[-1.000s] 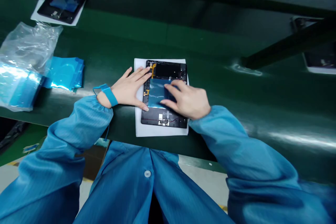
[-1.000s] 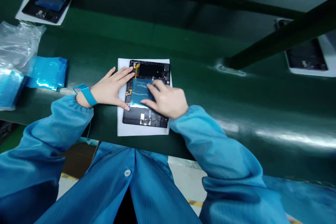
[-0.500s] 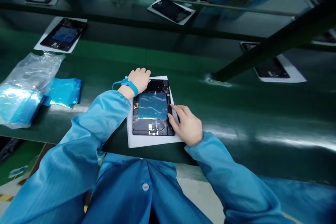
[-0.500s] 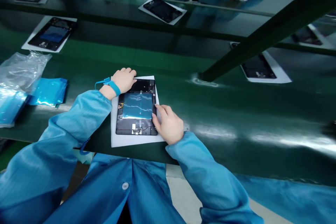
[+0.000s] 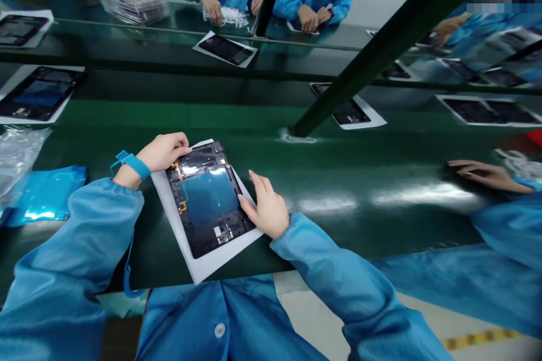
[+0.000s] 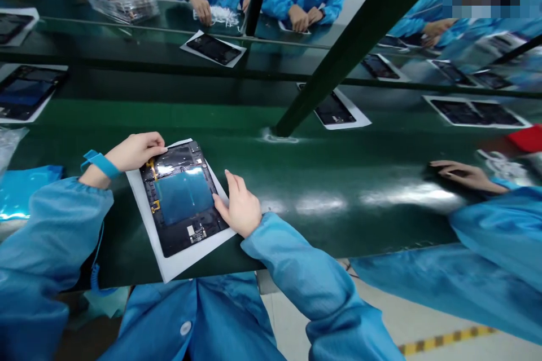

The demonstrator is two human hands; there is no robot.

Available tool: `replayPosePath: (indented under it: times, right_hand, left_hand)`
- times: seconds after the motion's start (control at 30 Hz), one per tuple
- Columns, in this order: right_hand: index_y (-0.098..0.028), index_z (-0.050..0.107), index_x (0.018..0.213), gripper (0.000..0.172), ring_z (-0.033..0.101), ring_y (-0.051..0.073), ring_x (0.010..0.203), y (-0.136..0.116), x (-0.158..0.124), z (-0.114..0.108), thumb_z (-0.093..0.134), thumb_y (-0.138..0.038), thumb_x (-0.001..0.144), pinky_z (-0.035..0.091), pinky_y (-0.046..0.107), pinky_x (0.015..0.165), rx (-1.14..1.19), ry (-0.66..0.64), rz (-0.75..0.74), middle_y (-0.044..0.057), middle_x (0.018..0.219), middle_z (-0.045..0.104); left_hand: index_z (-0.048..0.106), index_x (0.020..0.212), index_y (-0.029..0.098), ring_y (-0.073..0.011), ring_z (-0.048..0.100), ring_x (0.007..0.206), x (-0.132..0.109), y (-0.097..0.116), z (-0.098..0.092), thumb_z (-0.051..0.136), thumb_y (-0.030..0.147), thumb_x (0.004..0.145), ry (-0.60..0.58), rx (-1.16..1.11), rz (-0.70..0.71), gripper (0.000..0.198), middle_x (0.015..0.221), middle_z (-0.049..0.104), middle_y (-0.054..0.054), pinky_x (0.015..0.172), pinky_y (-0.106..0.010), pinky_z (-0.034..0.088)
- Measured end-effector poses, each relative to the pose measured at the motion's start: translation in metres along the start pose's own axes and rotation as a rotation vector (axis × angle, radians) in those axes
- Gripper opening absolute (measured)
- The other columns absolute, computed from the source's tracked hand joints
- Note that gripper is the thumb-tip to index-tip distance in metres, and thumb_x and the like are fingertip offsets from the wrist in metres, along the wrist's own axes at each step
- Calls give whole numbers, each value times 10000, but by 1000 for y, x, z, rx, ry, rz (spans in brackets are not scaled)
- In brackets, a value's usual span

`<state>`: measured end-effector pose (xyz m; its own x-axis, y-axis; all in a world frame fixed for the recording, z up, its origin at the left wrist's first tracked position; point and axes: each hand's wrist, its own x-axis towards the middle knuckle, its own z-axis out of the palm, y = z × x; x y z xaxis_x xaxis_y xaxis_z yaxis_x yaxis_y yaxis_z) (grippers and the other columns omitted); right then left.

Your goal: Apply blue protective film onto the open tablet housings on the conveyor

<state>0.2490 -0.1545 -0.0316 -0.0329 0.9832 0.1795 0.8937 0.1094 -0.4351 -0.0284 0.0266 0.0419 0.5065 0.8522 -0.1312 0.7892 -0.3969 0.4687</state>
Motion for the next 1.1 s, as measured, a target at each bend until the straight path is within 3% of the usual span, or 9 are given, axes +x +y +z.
replayPosePath:
  times: [0.13, 0.23, 0.37, 0.43, 0.6, 0.77, 0.83, 0.93, 1.1]
  right_hand:
    - [-165, 765, 1107, 494, 680, 202, 687, 7, 17, -5, 537, -586, 983, 553, 310, 609, 338, -179, 16, 75, 884, 746]
    - [-171, 752, 827, 584, 641, 181, 637, 9, 42, 2, 511, -686, 962, 511, 278, 563, 437, -247, -29, 32, 718, 699]
    - [-158, 699, 761, 629, 585, 162, 627, 15, 106, 18, 504, -731, 931, 469, 273, 571, 477, -144, 37, 20, 677, 636]
    - [-156, 671, 740, 603, 526, 145, 596, 22, 154, 24, 528, -713, 920, 425, 272, 551, 455, -53, 113, 7, 643, 578]
    - [-146, 626, 731, 412, 425, 121, 575, 47, 259, 23, 576, -488, 957, 386, 311, 571, 329, 104, 345, -6, 613, 485]
    - [-133, 702, 834, 204, 595, 229, 742, 60, 288, 8, 686, -327, 896, 462, 442, 691, 130, 97, 417, 108, 737, 597]
    - [-123, 742, 1009, 220, 642, 318, 928, 55, 284, 8, 733, -262, 839, 491, 528, 782, 28, 124, 384, 206, 978, 661]
    - [-114, 670, 1342, 539, 618, 419, 1155, 30, 268, 17, 708, -201, 812, 455, 654, 926, -58, 169, 257, 312, 1384, 562]
    - [-171, 712, 1305, 484, 655, 322, 1168, -43, 211, 52, 687, -281, 834, 493, 473, 1015, 14, 14, -88, 171, 1225, 721]
  left_hand:
    - [600, 900, 229, -216, 660, 754, -13, 6, -19, 550, 433, 910, 172, -105, 7, 210, 771, 707, -19, 764, -352, 489]
    - [621, 957, 204, -199, 658, 775, -13, -3, -28, 575, 411, 920, 299, -155, 3, 215, 807, 706, -27, 793, -350, 516]
    - [609, 1199, 173, -214, 692, 987, -23, -37, -36, 605, 411, 913, 623, -206, -97, 372, 1160, 724, -90, 870, -336, 555]
    - [622, 1213, 171, -230, 688, 1035, -42, -59, -42, 641, 405, 883, 702, -127, -191, 405, 1225, 710, -101, 915, -351, 560]
    - [669, 1061, 190, -247, 671, 893, -130, -109, -53, 650, 350, 846, 655, 205, -469, 269, 981, 719, -64, 896, -409, 564]
    - [650, 1089, 162, -305, 674, 1031, -203, -118, -31, 577, 446, 916, 530, 393, -609, 341, 1032, 700, -114, 967, -441, 547]
    - [640, 1140, 126, -365, 649, 1142, -209, -109, -17, 589, 561, 913, 463, 467, -618, 493, 1135, 688, -178, 1028, -476, 519]
    - [608, 1210, 63, -445, 627, 1193, -198, -92, -4, 638, 626, 867, 306, 552, -681, 660, 1219, 657, -253, 1047, -520, 494]
    - [525, 1324, -17, -446, 673, 1138, -177, -82, -6, 621, 337, 867, 126, 493, -824, 587, 1227, 655, -312, 970, -496, 517]
